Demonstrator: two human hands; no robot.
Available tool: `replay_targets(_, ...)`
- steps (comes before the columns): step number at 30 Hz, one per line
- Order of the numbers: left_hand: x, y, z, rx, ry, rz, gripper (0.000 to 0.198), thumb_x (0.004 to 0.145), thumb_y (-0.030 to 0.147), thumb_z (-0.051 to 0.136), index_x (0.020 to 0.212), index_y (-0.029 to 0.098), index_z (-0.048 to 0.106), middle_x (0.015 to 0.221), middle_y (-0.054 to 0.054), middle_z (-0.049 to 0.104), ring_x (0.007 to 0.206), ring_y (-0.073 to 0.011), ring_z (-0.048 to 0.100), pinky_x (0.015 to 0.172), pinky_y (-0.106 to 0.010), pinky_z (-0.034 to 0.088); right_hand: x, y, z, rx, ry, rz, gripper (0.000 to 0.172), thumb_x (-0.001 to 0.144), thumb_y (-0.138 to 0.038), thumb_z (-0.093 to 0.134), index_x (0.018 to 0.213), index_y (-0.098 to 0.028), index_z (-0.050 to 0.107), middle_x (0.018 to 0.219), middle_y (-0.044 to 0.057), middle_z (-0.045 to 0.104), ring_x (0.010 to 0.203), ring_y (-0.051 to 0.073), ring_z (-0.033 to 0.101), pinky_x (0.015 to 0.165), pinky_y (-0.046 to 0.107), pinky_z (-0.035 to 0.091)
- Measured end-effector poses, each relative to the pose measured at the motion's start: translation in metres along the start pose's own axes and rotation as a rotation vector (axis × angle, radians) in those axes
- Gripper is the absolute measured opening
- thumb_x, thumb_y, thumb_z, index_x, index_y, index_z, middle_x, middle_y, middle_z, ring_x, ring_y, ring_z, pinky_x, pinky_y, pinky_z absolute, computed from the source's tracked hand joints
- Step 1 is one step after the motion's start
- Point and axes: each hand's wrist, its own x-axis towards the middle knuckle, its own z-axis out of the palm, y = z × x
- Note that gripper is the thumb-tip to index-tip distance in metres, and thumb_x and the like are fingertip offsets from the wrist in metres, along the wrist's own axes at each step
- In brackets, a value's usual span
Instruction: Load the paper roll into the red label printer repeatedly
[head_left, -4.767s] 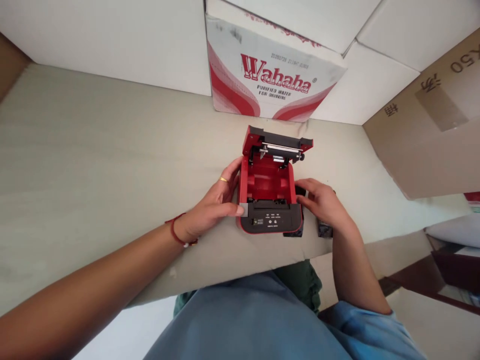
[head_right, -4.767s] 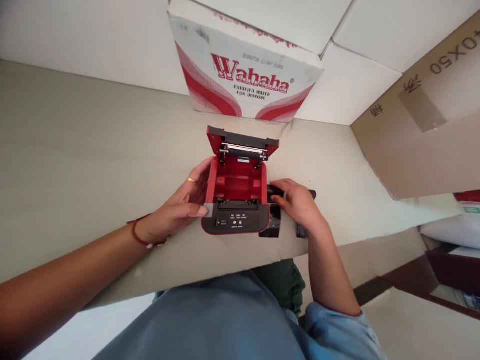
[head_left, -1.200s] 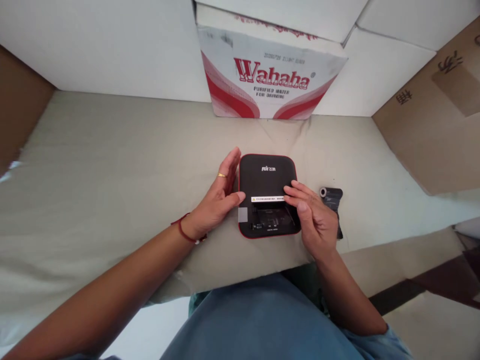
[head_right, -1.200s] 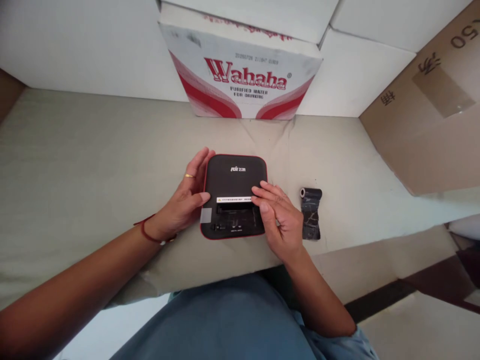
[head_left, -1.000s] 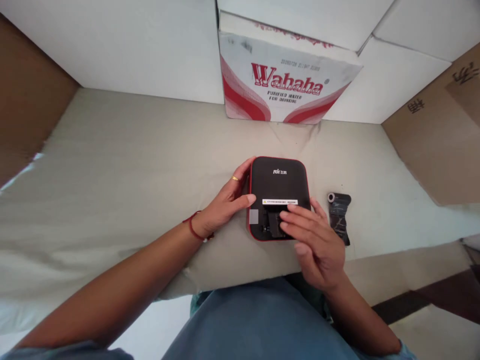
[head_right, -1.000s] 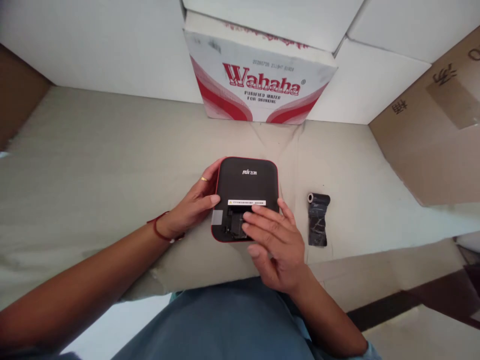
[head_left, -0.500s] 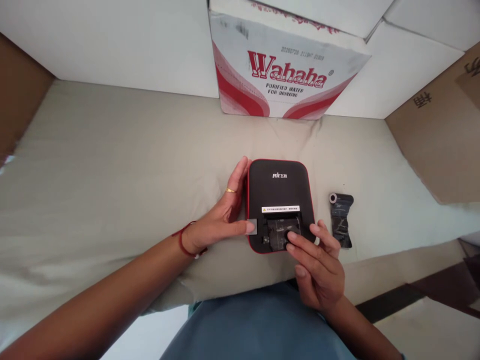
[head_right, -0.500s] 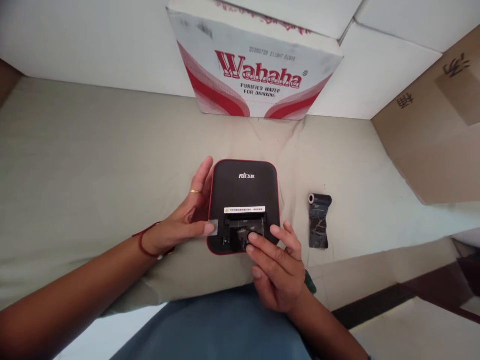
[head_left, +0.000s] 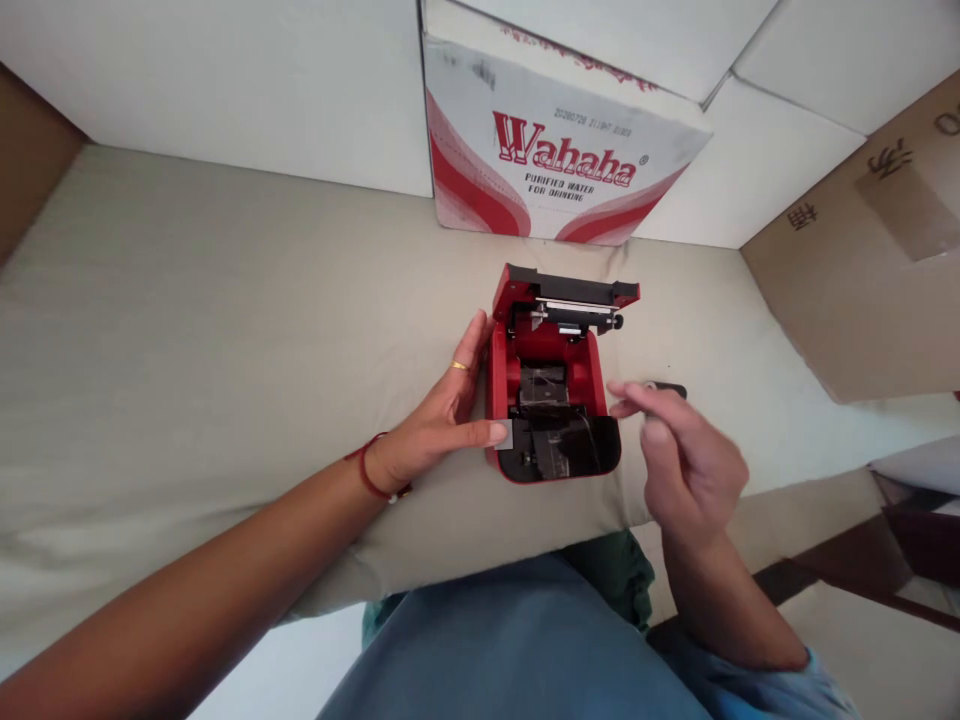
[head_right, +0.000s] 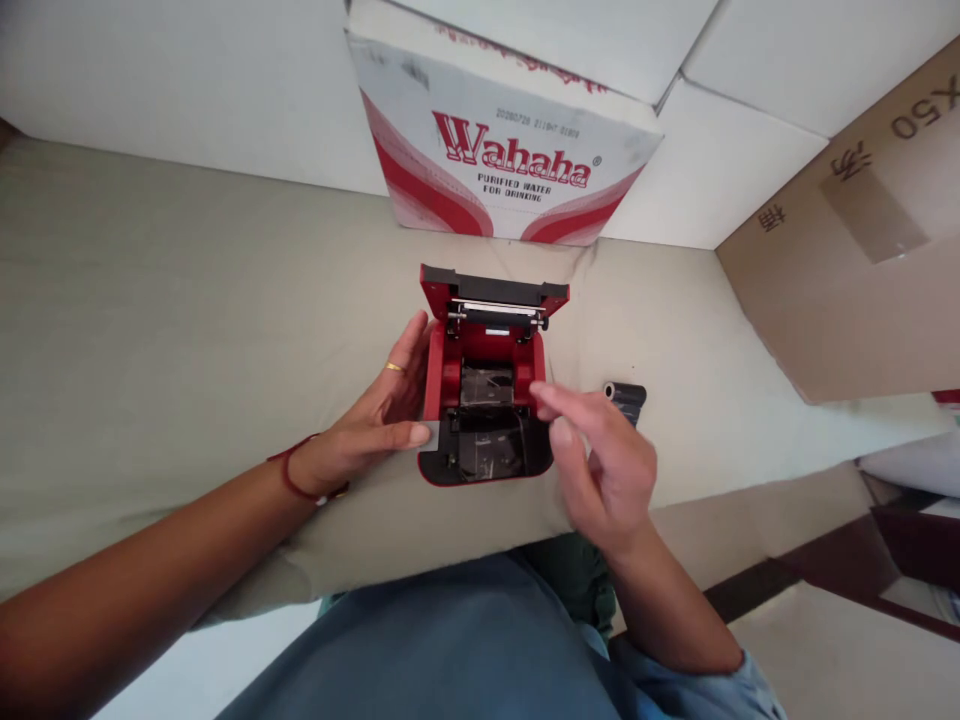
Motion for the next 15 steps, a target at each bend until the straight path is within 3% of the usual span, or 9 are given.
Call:
replay_targets(2,0.002,0.000,0.001,-0.025,-0.001,0.000,0.126,0.093,0.052,0.099,0.191,0.057,0.019,0.207,0.006,0.008,0.193,-0.0417,0.007,0.157,-0.068,0.012,0.025,-0.001,0.000,-0.056,-0.102,0.101,0.025,0.117,-0.030,0.069,0.129,-0.032,0.091,0.119,0.003,0.096,0.097,0.023,0.091,0.090,0.039,0.073)
replay_targets(4,0.004,0.000,0.002,-0.040,-0.011,-0.005,0.125,0.093,0.052,0.099,0.191,0.055,0.022,0.206,0.003,0.017,0.191,-0.0440,0.018,0.156,-0.071,0.017,0.049,-0.003,0.005,-0.164,-0.268,0.115,0.024,0.115,-0.029,0.069,0.120,-0.029,0.093,0.115,0.003,0.096,0.099,0.023,0.091,0.090,0.036,0.071)
replay_targets(8,0.006,0.001,0.001,-0.006,0.001,0.003,0.126,0.091,0.055,0.101,0.191,0.052,0.025,0.205,0.000,0.023,0.190,-0.0447,0.024,0.156,-0.072,0.020,0.085,-0.015,0.025,-0.602,-0.627,0.187,0.035,0.117,-0.025,0.059,0.132,-0.030,0.090,0.136,0.006,0.092,0.120,0.031,0.088,0.087,0.039,0.063)
replay_targets(11,0.006,0.001,0.000,0.044,0.006,0.003,0.126,0.091,0.058,0.100,0.192,0.050,0.025,0.205,-0.002,0.022,0.190,-0.0449,0.022,0.156,-0.073,0.019,0.101,-0.027,0.039,-0.850,-0.873,0.213,0.035,0.117,-0.025,0.059,0.140,-0.028,0.086,0.142,0.011,0.090,0.115,0.034,0.086,0.077,0.039,0.055)
replay_targets(15,0.006,0.001,-0.002,0.070,0.003,-0.003,0.128,0.091,0.061,0.100,0.192,0.051,0.023,0.205,-0.003,0.022,0.190,-0.0450,0.021,0.155,-0.074,0.021,0.113,-0.037,0.047,-0.946,-1.014,0.194,0.037,0.115,-0.020,0.060,0.143,-0.025,0.083,0.137,0.016,0.090,0.112,0.037,0.086,0.075,0.040,0.050)
